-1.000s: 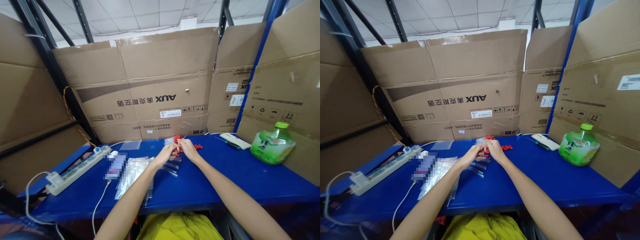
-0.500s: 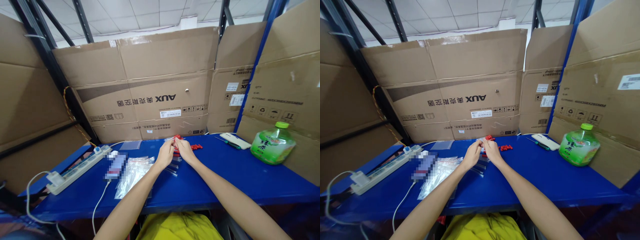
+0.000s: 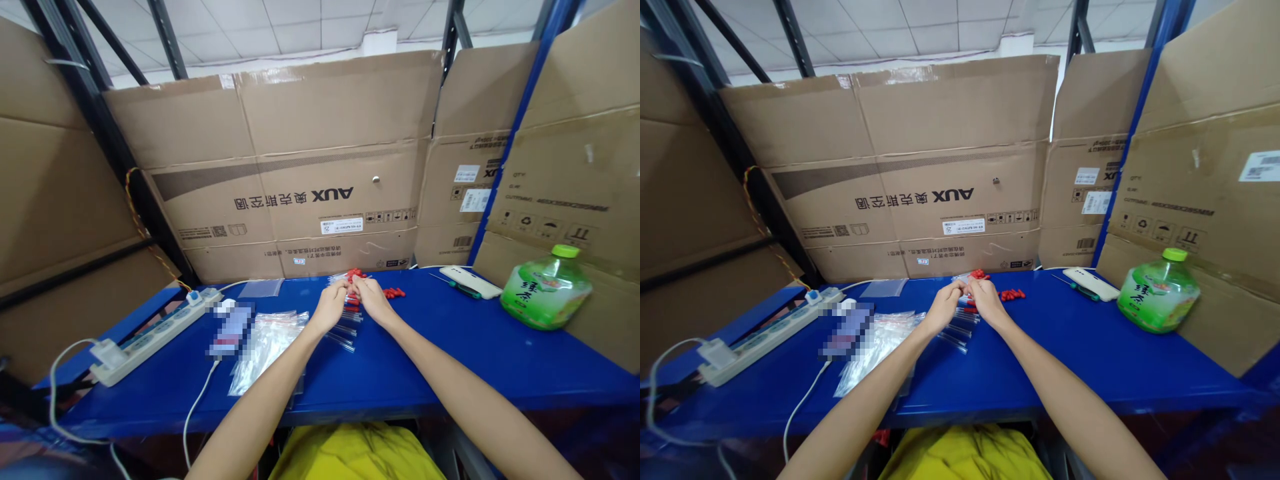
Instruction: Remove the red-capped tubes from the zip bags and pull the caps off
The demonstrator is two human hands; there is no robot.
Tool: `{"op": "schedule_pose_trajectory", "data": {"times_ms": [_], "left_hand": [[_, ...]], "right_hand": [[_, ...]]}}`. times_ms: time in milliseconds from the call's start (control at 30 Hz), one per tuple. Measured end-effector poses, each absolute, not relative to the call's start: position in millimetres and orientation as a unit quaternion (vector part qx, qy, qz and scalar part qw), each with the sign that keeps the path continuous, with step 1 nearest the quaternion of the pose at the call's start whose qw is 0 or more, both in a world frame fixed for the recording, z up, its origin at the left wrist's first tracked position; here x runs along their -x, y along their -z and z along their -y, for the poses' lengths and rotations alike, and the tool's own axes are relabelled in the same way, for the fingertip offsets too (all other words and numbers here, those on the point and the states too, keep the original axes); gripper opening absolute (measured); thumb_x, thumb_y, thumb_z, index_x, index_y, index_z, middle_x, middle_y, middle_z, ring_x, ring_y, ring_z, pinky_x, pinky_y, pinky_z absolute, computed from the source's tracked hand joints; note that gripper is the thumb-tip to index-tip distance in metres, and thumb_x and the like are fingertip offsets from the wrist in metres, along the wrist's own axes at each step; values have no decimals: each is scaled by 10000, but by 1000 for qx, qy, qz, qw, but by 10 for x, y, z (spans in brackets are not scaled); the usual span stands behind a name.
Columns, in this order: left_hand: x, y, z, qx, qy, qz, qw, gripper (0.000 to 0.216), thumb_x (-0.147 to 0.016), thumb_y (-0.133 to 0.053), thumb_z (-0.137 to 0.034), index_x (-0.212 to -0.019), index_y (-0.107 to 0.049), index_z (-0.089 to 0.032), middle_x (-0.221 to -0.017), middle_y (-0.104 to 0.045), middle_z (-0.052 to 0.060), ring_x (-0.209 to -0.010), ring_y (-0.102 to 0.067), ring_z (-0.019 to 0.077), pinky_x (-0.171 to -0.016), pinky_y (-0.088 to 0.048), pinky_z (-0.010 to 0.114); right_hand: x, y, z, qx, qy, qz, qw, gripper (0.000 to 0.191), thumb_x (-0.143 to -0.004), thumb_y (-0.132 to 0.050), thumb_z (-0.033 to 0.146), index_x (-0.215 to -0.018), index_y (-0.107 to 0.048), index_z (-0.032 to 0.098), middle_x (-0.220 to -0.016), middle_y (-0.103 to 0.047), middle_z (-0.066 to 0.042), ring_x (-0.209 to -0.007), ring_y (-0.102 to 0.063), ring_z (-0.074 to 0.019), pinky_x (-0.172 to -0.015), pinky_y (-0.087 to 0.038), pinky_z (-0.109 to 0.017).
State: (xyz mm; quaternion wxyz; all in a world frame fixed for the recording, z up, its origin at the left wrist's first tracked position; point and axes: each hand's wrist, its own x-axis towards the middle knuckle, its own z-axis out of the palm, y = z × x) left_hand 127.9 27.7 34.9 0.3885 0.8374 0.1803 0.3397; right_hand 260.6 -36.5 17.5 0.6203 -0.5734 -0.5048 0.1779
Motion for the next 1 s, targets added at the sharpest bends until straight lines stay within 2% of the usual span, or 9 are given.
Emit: {"op": "schedule_pose_trajectory", "data": {"times_ms": [167,267,333,500,600,700,800,900,1000], "left_hand": [[-1257,-355,-262,-799,-276,-136,517,319,-995,-449,-447,-850,-558,-185,-625,-456,-30,-557,-409,124,-573,-390,251],[-1242,-374,-269,-795,-248,-128,539,403,-1001,-442,-545,-832,-532,-190,-591,-390,-48,-517,-339,110,-528,-332,246],[-1226,-379,-284,-822,-270,-129,484,395,-1019,-423,-516,-863,-568,-183,-619,-463,-27,-547,-399,122,-568,-362,251],[-1165,-343,-314,-907,-318,-184,208,213,-1017,-476,-344,-994,-647,-220,-842,-672,31,-759,-603,182,-716,-396,267],[-1149,-323,-309,-915,-317,-193,158,191,-1015,-472,-319,-990,-639,-232,-904,-693,41,-841,-631,200,-735,-394,271],[-1166,-318,-305,-907,-302,-183,228,259,-1030,-407,-329,-902,-602,-217,-833,-660,27,-784,-600,184,-733,-396,273],[-1191,-315,-311,-879,-277,-160,354,269,-996,-357,-257,-786,-514,-201,-701,-566,1,-673,-523,157,-696,-395,269],[-1206,-308,-314,-836,-252,-137,469,181,-921,-359,-196,-798,-492,-197,-635,-480,-25,-597,-442,139,-635,-382,259],[-1225,-294,-309,-816,-249,-135,505,128,-885,-393,-212,-807,-493,-195,-632,-423,-35,-587,-371,130,-605,-353,250]], "right_hand": [[-2737,-175,338,558,-234,451,656,610,-833,-538,744,-527,-382,241,-480,-347,39,-466,-277,-109,-473,-217,-280],[-2714,-216,352,527,-274,427,682,626,-798,-580,773,-537,-364,246,-472,-297,62,-441,-230,-93,-457,-182,-271],[-2681,-234,359,516,-287,425,686,633,-779,-596,791,-549,-374,245,-469,-270,75,-427,-206,-84,-447,-175,-264],[-2659,-170,319,561,-277,421,656,667,-762,-525,871,-579,-460,232,-437,-326,65,-403,-267,-94,-439,-225,-258],[-2686,-117,292,601,-219,433,635,672,-793,-485,859,-569,-485,225,-437,-409,31,-427,-353,-119,-464,-285,-267],[-2705,-113,303,619,-134,474,612,649,-864,-448,787,-552,-485,220,-491,-508,-10,-501,-453,-148,-527,-337,-278],[-2698,-135,342,627,-75,519,576,617,-943,-398,679,-542,-478,217,-507,-521,-14,-527,-479,-155,-565,-332,-284],[-2679,-146,381,635,-47,559,532,603,-1002,-351,576,-561,-525,204,-543,-569,-28,-549,-518,-156,-589,-324,-283],[-2667,-155,406,657,-15,577,485,603,-1032,-320,510,-594,-584,191,-582,-617,-48,-574,-550,-163,-599,-307,-286]]}}
